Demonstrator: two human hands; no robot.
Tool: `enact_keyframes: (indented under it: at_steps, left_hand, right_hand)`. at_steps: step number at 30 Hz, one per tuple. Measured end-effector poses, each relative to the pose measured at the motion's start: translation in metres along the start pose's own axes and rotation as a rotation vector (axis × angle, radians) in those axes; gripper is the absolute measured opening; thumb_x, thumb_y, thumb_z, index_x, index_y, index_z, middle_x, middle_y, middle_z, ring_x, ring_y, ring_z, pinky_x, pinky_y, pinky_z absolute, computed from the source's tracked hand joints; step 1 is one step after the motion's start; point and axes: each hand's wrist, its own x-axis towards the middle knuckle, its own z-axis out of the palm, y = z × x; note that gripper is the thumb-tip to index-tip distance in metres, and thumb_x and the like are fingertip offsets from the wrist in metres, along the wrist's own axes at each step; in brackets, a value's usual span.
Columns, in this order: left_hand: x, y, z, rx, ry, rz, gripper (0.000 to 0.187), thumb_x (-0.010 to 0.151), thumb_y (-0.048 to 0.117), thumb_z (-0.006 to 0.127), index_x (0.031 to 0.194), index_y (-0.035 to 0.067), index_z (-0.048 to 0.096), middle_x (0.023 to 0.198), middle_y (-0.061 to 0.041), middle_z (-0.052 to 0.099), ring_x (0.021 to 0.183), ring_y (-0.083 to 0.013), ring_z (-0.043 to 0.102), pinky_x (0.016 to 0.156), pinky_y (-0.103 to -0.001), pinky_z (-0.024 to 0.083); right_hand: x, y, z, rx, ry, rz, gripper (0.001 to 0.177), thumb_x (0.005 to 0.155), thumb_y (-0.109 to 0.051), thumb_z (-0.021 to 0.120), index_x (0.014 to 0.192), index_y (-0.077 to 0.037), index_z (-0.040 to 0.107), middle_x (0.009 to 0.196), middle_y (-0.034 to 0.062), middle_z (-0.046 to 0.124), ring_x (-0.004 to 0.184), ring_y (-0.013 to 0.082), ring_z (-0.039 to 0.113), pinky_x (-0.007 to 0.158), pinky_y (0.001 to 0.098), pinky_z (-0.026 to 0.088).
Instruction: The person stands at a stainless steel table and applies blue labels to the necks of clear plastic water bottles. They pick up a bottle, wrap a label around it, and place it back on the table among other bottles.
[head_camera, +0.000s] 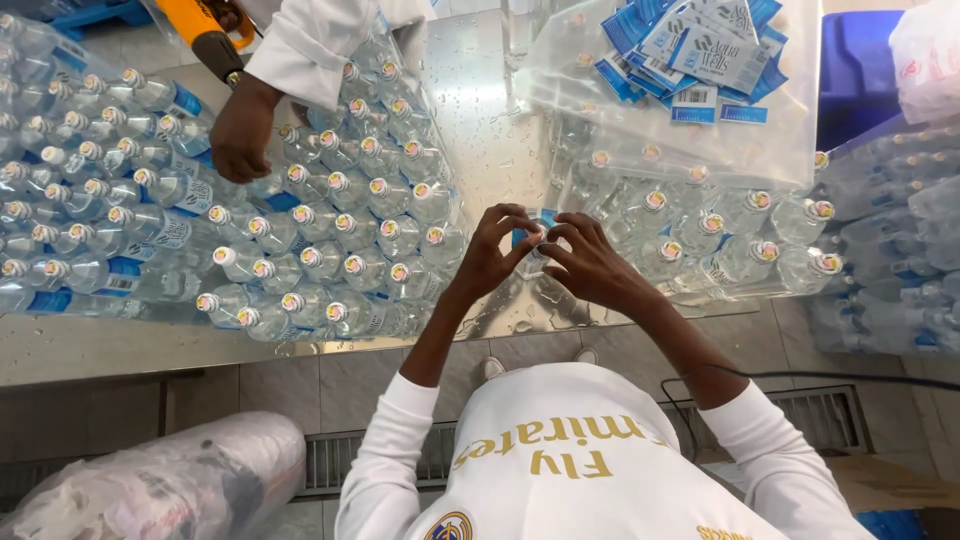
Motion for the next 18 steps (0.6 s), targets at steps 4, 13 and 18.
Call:
enact_keyframes:
  at_steps: [4,13,18]
  left_hand:
    - [-0.015,0.024,0.010,-0.085,0.162,-0.063,0.027,0.100,0.013,0.081,0.126,0.020,0.076,0.129,-0.002,0.065,0.144,-0.0307,0.058,0.124,-0.050,0.043]
    - [-0.022,0.048,0.037,-0.295,0.310,-0.329,0.049,0.106,0.005,0.055,0.155,0.005,0.052,0.152,-0.020,0.060,0.150,-0.0378,0.053,0.126,-0.053,0.042]
    - [-0.019,0.049,0.038,-0.065,0.290,-0.340,0.039,0.116,0.015,0.048,0.152,0.002,0.053,0.136,-0.023,0.071,0.137,-0.0404,0.066,0.118,-0.053,0.051]
  right_hand:
    - [-0.016,-0.016,0.011,0.029,0.084,0.029,0.054,0.103,-0.033,0.073,0.152,-0.014,0.059,0.137,0.0138,0.055,0.146,0.0419,0.049,0.120,0.0572,0.043]
    - [-0.022,-0.027,0.021,0.138,0.132,0.155,0.053,0.106,-0.045,0.071,0.149,-0.014,0.065,0.153,0.0206,0.047,0.148,0.0467,0.046,0.121,0.0619,0.040]
    - [0.002,-0.012,0.011,0.427,0.300,0.421,0.030,0.116,-0.026,0.062,0.139,-0.008,0.069,0.143,0.0146,0.063,0.140,0.0390,0.059,0.116,0.0526,0.048]
